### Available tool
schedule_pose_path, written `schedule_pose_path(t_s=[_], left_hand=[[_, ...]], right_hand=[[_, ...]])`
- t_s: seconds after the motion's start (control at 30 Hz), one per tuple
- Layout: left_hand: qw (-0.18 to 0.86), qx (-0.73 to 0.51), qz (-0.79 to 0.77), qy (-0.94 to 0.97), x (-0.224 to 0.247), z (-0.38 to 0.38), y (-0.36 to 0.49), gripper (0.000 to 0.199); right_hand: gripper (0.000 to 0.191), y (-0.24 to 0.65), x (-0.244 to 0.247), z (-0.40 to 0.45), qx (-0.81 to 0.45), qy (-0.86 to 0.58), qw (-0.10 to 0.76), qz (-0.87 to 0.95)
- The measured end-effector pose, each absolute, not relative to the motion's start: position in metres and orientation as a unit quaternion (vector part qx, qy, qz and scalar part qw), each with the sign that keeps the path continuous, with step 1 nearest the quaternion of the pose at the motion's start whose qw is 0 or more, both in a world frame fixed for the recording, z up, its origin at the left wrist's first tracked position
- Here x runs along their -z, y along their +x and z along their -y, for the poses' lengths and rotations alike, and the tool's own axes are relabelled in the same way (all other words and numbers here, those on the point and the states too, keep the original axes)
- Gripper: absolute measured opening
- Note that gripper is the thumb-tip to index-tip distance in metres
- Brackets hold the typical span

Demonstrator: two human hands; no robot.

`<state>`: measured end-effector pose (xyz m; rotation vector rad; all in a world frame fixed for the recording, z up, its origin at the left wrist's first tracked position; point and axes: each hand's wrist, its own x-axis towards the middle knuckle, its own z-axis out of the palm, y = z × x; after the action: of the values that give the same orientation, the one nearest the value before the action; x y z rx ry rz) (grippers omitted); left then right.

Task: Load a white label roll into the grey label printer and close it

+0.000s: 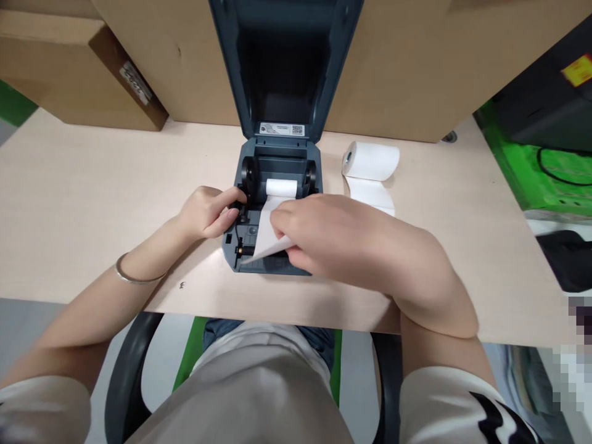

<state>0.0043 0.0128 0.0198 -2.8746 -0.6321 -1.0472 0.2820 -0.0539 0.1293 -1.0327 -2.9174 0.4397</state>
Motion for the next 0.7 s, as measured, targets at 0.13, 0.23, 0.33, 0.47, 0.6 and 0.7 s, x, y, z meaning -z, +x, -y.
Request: schedule_pose_path(t_s=[0.13,0.23,0.33,0.47,0.6,0.7], left_hand=[[0.023,0.332,0.207,-0.92,-0.02,-0.013,0.005,0.046],[0.031,0.323,0.215,-0.921,-0.02,-0.013,0.004,0.049],[0.038,0.306,0.224,-0.925,-0.021,-0.012,0.003,0.053],[0.061,0.29,0.223,-0.929,-0.023,-0.011,0.002,0.055],[0.074,0.287,0.221,-0.929,-0.024,-0.011,0.002,0.056],[0.072,0.278,0.228,-0.93,-0.023,-0.011,0.002,0.057]], right_hand=[[0.016,0.28,-0.118,0.07,-0.09,-0.309,0.007,0.947],[0.02,0.276,-0.113,0.08,-0.033,-0.3,0.028,0.953],[0.024,0.274,-0.116,0.09,0.027,-0.277,0.017,0.96],[0.029,0.271,-0.124,0.102,0.087,-0.254,-0.011,0.963],[0.037,0.267,-0.121,0.106,0.095,-0.254,-0.018,0.962],[0.037,0.265,-0.117,0.105,0.077,-0.265,0.006,0.961]])
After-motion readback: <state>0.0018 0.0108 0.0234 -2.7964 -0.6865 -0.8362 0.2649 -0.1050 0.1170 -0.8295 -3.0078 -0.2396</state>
